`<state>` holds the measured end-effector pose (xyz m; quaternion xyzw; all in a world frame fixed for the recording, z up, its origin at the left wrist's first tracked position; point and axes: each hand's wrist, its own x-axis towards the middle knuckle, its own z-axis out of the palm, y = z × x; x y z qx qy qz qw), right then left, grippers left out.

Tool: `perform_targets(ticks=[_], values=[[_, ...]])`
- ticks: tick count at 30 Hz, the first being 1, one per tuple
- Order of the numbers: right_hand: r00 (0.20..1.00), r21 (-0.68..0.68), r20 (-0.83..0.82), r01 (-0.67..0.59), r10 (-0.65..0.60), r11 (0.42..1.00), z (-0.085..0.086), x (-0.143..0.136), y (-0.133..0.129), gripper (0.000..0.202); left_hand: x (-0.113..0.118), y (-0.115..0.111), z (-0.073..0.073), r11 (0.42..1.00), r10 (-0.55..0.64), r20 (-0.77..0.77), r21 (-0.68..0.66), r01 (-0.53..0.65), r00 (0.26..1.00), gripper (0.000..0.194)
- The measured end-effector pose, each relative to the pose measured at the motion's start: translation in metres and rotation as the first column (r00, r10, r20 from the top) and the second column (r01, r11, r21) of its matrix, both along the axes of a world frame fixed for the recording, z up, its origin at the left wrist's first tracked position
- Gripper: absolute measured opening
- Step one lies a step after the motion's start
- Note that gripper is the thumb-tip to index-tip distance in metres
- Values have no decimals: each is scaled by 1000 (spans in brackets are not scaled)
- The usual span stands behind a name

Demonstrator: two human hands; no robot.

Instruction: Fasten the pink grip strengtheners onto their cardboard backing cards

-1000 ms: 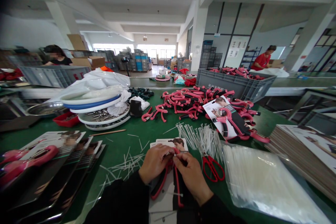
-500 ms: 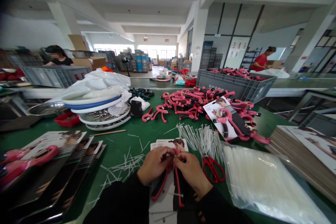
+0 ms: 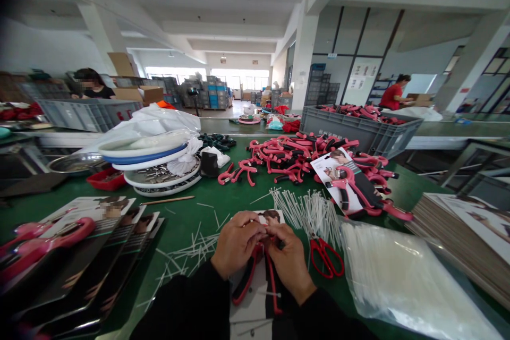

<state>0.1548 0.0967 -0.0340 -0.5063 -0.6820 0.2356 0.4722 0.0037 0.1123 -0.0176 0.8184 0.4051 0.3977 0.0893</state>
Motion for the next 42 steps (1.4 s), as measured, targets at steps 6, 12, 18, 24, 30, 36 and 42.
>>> perform_targets(ticks=[6, 12, 18, 24, 30, 36, 42], values=[[979, 20, 202, -31, 27, 999, 5, 2, 9, 13, 4, -6, 0, 996, 21, 21, 85, -23, 1000, 18], [937, 55, 317, -172, 146, 984, 4, 12, 4, 16, 1, -17, 7, 996, -33, 62, 82, 27, 998, 21], [955, 176, 280, -150, 97, 973, -6, 11, 6, 19, -16, -18, 1, 956, 4, -134, -290, -43, 991, 43], [967, 270, 252, -37, -33, 962, 0, 1, 23, 19, -3, -11, -7, 903, 203, -195, -341, -260, 960, 24], [933, 242, 361, -110, 16, 964, 6, -4, 27, 19, 5, 1, -7, 879, 240, -215, -365, -306, 947, 31], [802, 129, 558, -337, 213, 933, 14, 9, 8, 20, 2, 4, -9, 866, 190, -213, -424, -266, 958, 32], [786, 79, 597, -258, 161, 963, 15, 13, -1, 22, -3, 14, -12, 871, 102, -189, -457, -179, 977, 31]])
